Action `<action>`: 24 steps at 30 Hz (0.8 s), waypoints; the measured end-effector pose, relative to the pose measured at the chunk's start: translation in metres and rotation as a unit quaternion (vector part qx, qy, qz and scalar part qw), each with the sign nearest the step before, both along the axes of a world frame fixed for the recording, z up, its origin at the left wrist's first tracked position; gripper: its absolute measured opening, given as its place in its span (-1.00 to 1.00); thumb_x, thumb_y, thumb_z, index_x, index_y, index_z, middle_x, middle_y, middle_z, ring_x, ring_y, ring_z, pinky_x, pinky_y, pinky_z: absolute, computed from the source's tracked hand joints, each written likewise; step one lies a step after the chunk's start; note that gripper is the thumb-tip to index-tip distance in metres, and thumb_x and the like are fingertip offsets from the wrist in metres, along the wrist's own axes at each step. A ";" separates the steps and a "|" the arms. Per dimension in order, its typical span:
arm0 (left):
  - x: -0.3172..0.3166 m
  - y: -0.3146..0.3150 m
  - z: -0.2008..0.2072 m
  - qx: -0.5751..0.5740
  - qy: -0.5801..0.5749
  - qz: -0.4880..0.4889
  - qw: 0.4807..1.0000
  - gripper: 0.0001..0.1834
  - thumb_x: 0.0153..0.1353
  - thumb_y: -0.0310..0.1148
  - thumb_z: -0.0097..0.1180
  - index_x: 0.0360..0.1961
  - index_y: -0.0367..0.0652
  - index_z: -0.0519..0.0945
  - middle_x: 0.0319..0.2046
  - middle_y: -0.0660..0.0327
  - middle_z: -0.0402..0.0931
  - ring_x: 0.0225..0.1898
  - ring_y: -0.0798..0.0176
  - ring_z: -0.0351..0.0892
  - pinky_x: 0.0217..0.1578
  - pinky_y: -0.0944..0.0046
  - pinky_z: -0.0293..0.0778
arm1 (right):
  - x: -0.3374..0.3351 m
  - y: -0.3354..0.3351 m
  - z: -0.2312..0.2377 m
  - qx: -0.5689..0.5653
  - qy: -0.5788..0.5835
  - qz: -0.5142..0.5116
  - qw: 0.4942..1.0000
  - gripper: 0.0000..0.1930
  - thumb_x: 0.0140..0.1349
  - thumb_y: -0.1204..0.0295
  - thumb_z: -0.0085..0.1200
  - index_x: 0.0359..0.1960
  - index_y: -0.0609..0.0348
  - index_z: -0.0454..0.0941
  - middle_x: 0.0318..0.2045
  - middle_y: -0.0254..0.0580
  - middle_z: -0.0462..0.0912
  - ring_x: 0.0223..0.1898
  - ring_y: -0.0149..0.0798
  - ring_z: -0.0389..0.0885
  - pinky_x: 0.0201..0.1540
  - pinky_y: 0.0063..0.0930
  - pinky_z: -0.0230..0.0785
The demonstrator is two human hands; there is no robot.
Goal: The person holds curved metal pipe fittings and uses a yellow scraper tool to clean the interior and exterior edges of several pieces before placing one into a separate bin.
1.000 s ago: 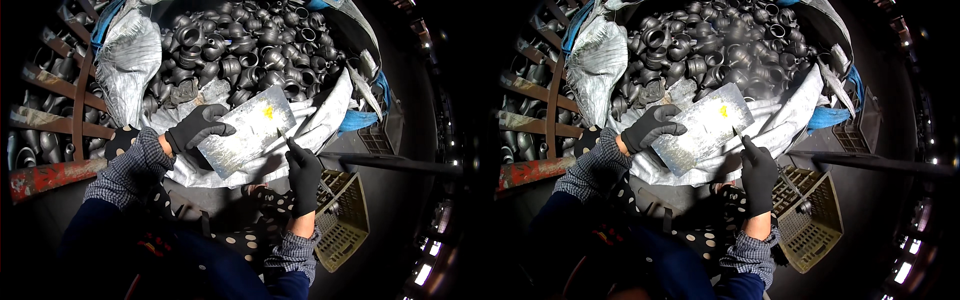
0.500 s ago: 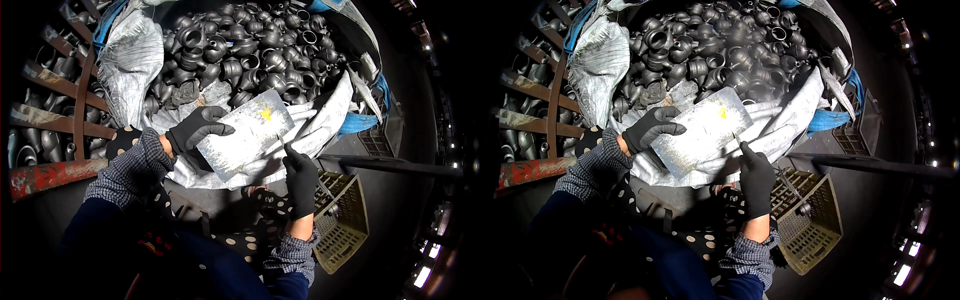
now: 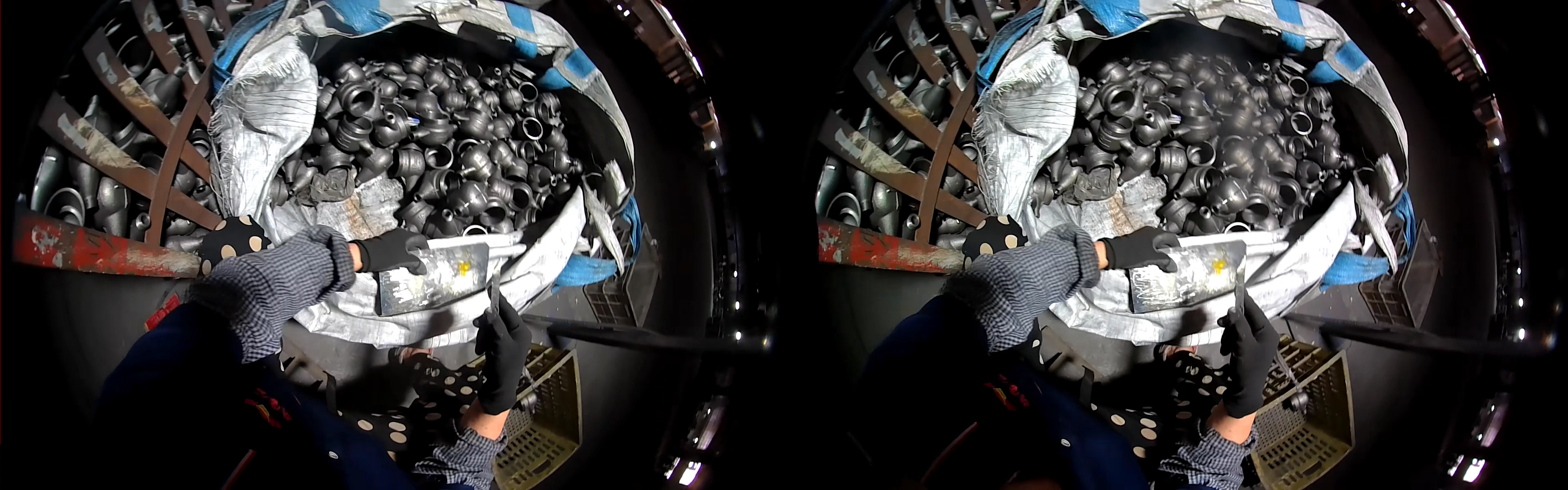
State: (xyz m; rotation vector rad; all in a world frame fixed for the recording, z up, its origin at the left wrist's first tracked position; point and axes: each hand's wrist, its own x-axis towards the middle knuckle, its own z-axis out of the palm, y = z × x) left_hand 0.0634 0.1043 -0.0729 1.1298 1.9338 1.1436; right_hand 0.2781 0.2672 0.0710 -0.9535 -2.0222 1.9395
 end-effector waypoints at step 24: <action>-0.098 0.131 -0.053 -0.056 0.188 0.235 0.952 -0.53 0.10 -0.06 0.19 -0.17 -0.27 0.49 -0.44 0.04 0.60 -0.46 0.07 0.60 -0.41 0.08 0.50 | -0.042 -0.028 0.020 -0.090 0.020 -0.045 0.995 -0.57 0.31 0.44 -0.02 0.18 0.40 0.40 -0.49 -0.29 0.58 -0.63 -0.59 0.36 -0.58 -0.71 0.17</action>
